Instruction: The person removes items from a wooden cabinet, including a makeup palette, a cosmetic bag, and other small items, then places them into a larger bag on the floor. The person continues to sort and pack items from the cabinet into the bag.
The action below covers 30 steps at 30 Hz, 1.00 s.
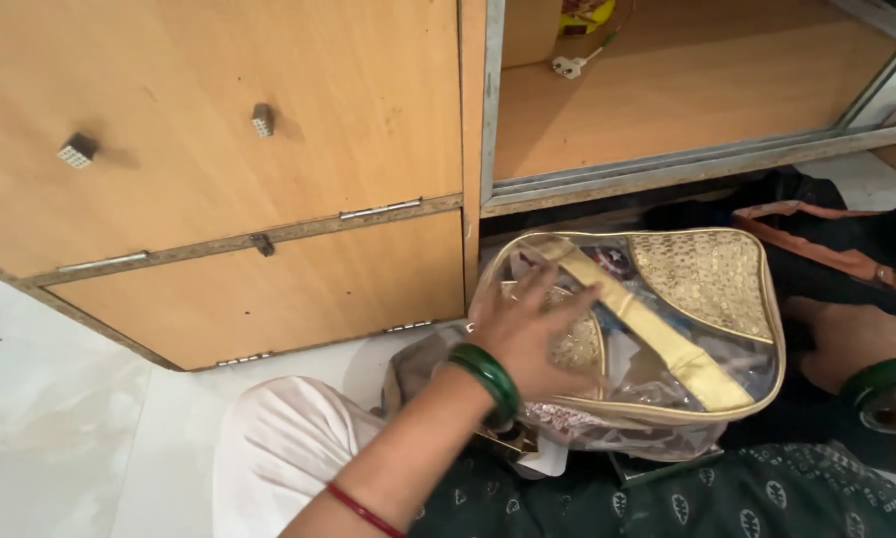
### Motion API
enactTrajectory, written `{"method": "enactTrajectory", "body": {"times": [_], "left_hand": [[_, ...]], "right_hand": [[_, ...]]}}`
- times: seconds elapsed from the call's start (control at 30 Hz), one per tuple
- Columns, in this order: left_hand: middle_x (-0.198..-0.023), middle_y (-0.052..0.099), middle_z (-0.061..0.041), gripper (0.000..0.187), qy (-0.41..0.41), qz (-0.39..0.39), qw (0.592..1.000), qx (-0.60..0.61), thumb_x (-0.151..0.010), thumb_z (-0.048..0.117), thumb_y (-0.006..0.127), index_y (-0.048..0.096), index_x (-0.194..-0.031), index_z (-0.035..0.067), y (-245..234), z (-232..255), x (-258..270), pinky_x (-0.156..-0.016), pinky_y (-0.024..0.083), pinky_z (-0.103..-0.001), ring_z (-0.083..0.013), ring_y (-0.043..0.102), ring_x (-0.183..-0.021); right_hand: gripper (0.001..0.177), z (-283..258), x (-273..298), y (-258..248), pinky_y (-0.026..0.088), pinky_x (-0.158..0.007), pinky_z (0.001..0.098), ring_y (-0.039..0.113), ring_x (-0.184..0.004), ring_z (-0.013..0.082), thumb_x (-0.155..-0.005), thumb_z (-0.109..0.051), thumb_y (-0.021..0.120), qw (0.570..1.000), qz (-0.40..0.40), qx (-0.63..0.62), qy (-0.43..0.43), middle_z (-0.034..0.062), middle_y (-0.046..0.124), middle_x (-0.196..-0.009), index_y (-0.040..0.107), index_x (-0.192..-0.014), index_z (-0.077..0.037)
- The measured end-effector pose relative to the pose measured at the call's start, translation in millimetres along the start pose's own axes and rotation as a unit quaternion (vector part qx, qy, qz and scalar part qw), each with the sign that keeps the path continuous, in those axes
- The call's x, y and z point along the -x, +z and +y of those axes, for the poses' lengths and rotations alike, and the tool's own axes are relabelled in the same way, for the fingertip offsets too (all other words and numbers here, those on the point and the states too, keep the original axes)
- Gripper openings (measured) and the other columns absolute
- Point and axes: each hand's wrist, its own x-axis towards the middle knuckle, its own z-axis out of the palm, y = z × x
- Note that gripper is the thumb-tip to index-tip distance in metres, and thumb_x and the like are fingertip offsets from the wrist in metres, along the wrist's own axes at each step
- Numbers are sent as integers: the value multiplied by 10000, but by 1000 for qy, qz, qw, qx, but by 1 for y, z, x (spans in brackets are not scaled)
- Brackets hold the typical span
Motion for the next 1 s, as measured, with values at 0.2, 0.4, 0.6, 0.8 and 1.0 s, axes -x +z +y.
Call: {"method": "enactTrajectory", "body": {"times": [0.2,0.4,0.6,0.8,1.0], "left_hand": [[-1610,113,-357,1433,25,-134,991,-12,-491,814,860,239,-1627,198,4,52,-1,-1143,124,-778,-575,124,-1513],[-1555,408,-212,902,-4,-191,974,125,-786,732,586,435,-1499,201,19,50,-39,-1138,436,-567,-427,525,-1325],[-1581,331,-215,1204,92,-128,987,-36,-468,694,855,418,-1509,273,-14,76,-37,-1071,258,-723,-524,356,-1455],[-1358,648,-110,931,59,-240,969,-22,-604,618,734,551,-1462,307,-26,77,-57,-1089,445,-558,-333,639,-1253],[-1302,714,-108,822,-3,-249,958,143,-691,765,518,673,-1350,299,-28,68,-107,-990,536,-432,-312,693,-1173]], "right_hand": [[508,-2,11,-14,631,-901,344,786,-1030,208,-806,-383,802,999,54,-3,7,38,814,-1107,721,-1299,-294],[420,9,11,-18,612,-789,325,752,-912,203,-822,-339,765,994,60,-88,-10,69,778,-1010,748,-1214,-189],[337,21,-13,-7,590,-674,297,694,-822,182,-868,-241,693,925,-192,-299,-135,90,720,-946,745,-1168,-96],[423,20,10,-18,463,-578,386,620,-734,261,-866,-197,648,833,-251,-492,30,165,763,-924,723,-1263,-71],[494,-2,46,-38,519,-645,410,656,-876,245,-885,-215,635,698,-195,-688,-17,106,714,-1130,602,-1362,-88]]}}
